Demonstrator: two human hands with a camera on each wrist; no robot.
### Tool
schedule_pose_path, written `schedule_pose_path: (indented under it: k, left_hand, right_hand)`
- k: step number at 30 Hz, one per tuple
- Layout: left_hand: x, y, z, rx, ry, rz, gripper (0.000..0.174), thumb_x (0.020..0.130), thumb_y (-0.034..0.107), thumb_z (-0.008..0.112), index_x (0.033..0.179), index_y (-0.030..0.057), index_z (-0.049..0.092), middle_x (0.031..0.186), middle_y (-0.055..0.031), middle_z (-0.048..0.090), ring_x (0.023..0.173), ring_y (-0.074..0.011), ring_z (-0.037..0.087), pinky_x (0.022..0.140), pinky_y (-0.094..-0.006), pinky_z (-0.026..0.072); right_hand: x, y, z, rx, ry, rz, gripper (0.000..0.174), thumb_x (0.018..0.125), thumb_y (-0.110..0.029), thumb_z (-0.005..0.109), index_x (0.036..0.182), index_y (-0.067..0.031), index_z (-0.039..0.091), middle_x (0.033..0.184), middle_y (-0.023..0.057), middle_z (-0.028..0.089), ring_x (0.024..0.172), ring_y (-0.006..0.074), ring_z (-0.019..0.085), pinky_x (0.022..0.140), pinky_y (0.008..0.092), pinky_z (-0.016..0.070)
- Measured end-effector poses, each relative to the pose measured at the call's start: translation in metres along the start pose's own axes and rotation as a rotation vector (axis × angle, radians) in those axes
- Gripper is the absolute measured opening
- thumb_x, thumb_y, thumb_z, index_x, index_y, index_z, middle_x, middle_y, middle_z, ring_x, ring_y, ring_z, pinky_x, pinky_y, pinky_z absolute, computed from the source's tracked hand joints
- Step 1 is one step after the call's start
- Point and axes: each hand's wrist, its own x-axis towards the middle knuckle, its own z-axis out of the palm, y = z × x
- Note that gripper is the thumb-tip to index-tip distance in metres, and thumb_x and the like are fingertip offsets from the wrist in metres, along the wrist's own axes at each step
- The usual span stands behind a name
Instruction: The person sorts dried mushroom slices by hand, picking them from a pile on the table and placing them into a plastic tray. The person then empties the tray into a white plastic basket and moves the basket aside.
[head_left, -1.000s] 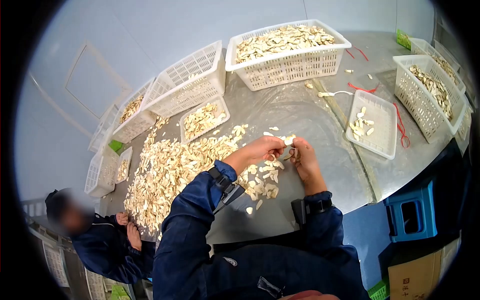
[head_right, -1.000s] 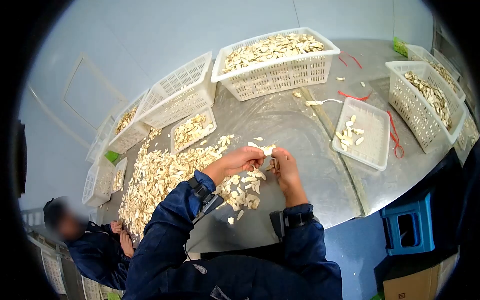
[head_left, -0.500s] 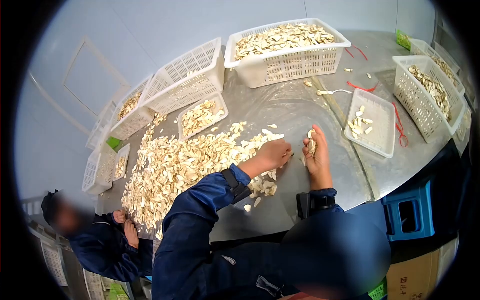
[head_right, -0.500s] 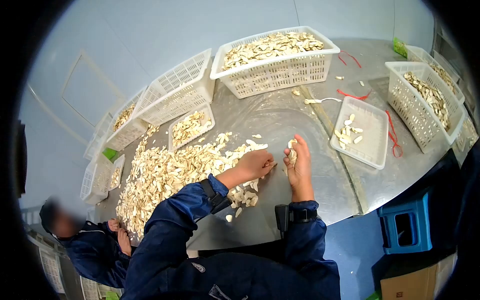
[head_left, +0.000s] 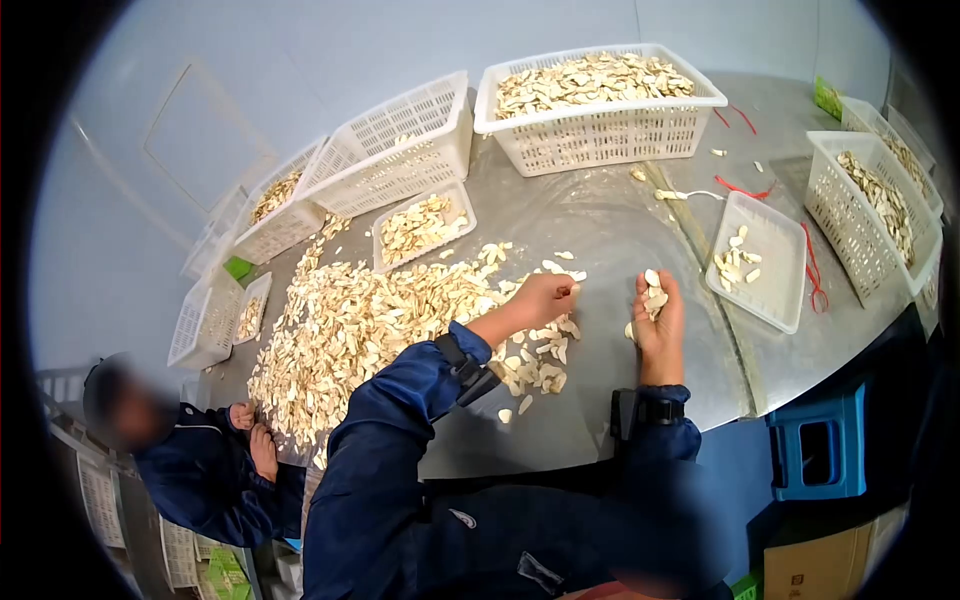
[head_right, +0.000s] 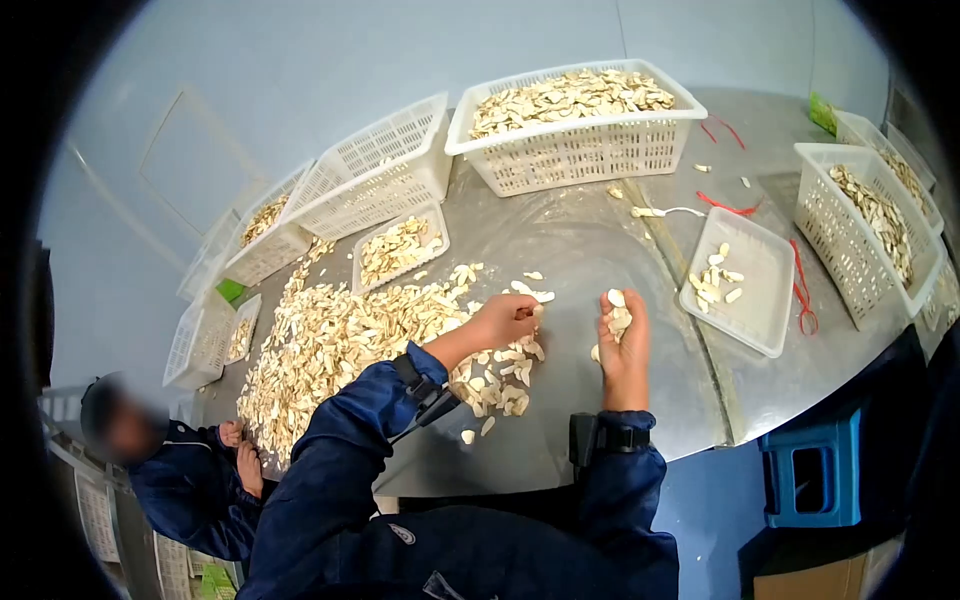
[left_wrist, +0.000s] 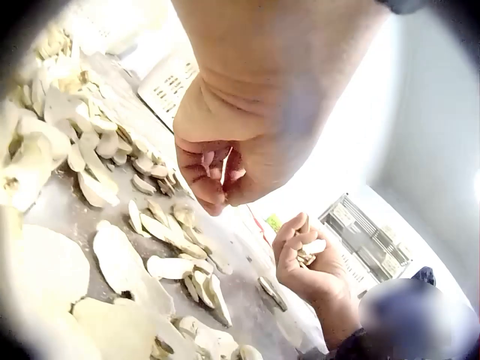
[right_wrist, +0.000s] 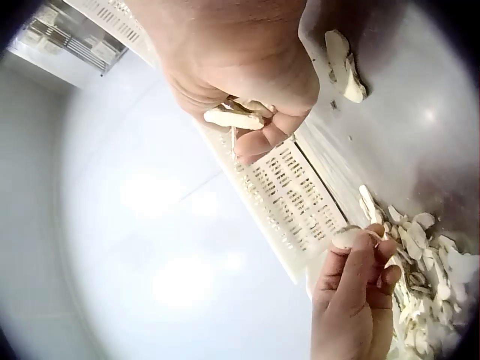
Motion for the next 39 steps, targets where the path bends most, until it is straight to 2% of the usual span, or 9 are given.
schedule_pose_path:
  k: [4,13,18,21,25,28,29,36,39]
  left_hand:
    - [-0.010,-0.005,-0.038,-0.374,-0.199,-0.302,0.013,0.094,0.016,0.063,0.099,0.0041,0.063,0.078,0.0005,0.063,0.069,-0.0086,0.057,0.059,-0.0240,0.0453]
    - [-0.011,-0.116,-0.165,-1.083,0.689,-0.365,0.011,0.091,0.008,0.058,0.100,0.0030,0.064,0.077,-0.0002,0.062,0.067,-0.0071,0.057,0.058,-0.0192,0.0454]
    - [0.000,-0.057,-0.081,-0.476,0.218,-0.402,0.012,0.089,0.011,0.060,0.093,-0.0001,0.065,0.079,-0.0049,0.063,0.068,-0.0142,0.059,0.060,-0.0271,0.0473]
    - [0.009,-0.051,-0.047,0.170,0.174,0.120,0.015,0.088,0.011,0.060,0.095,0.0007,0.067,0.083,-0.0110,0.064,0.073,-0.0210,0.061,0.065,-0.0341,0.0486]
    - [0.025,-0.056,-0.041,0.627,0.117,0.070,0.020,0.090,0.011,0.058,0.107,0.0036,0.068,0.091,-0.0125,0.066,0.082,-0.0217,0.065,0.071,-0.0336,0.0507]
    - [0.020,-0.047,-0.041,-0.446,-0.149,-0.278,0.021,0.095,0.010,0.055,0.111,0.0023,0.066,0.088,-0.0073,0.066,0.082,-0.0169,0.065,0.067,-0.0305,0.0505]
    - [0.019,-0.041,-0.042,-0.469,-0.159,-0.276,0.022,0.097,0.008,0.052,0.115,0.0011,0.063,0.085,-0.0032,0.066,0.078,-0.0116,0.062,0.064,-0.0265,0.0488]
    - [-0.002,-0.029,-0.048,0.167,-0.048,0.040,0.012,0.087,0.008,0.058,0.094,0.0041,0.067,0.074,-0.0046,0.064,0.064,-0.0125,0.056,0.061,-0.0287,0.0478]
    - [-0.014,-0.006,-0.040,0.401,-0.131,0.096,0.014,0.079,0.013,0.064,0.090,0.0049,0.068,0.075,-0.0130,0.065,0.066,-0.0263,0.062,0.063,-0.0363,0.0496]
  right_hand:
    - [-0.001,0.000,0.000,-0.033,-0.008,0.026,0.017,0.090,-0.017,0.066,0.101,-0.0065,0.059,0.094,0.0044,0.065,0.086,0.0175,0.068,0.055,0.0205,0.0517]
    - [-0.004,0.004,0.006,-0.095,-0.002,0.004,0.014,0.091,-0.018,0.063,0.099,-0.0072,0.061,0.091,0.0035,0.066,0.080,0.0154,0.068,0.055,0.0203,0.0512]
    - [-0.006,0.004,0.006,-0.144,-0.008,-0.005,0.015,0.091,-0.019,0.063,0.101,-0.0079,0.060,0.091,0.0032,0.066,0.076,0.0141,0.067,0.054,0.0205,0.0498]
    - [-0.006,0.004,0.004,-0.165,0.005,-0.010,0.015,0.091,-0.019,0.063,0.100,-0.0076,0.060,0.091,0.0031,0.066,0.073,0.0128,0.065,0.053,0.0206,0.0490]
    - [-0.001,0.005,-0.002,-0.157,-0.037,0.006,0.016,0.091,-0.019,0.063,0.101,-0.0071,0.060,0.088,0.0024,0.064,0.070,0.0117,0.063,0.052,0.0207,0.0480]
    - [0.008,0.006,-0.010,-0.123,-0.103,0.024,0.017,0.091,-0.019,0.063,0.102,-0.0071,0.059,0.087,0.0019,0.063,0.070,0.0113,0.062,0.053,0.0212,0.0478]
    - [0.010,0.006,-0.012,-0.117,-0.104,0.029,0.017,0.091,-0.019,0.063,0.103,-0.0071,0.059,0.086,0.0017,0.063,0.070,0.0112,0.062,0.053,0.0216,0.0480]
    - [-0.008,0.005,0.009,-0.152,0.014,0.017,0.020,0.091,-0.018,0.063,0.108,-0.0075,0.059,0.094,0.0041,0.066,0.082,0.0138,0.067,0.057,0.0216,0.0510]
    - [-0.009,0.007,0.010,-0.143,-0.011,0.040,0.021,0.091,-0.017,0.064,0.110,-0.0079,0.059,0.096,0.0042,0.067,0.084,0.0146,0.069,0.057,0.0209,0.0517]
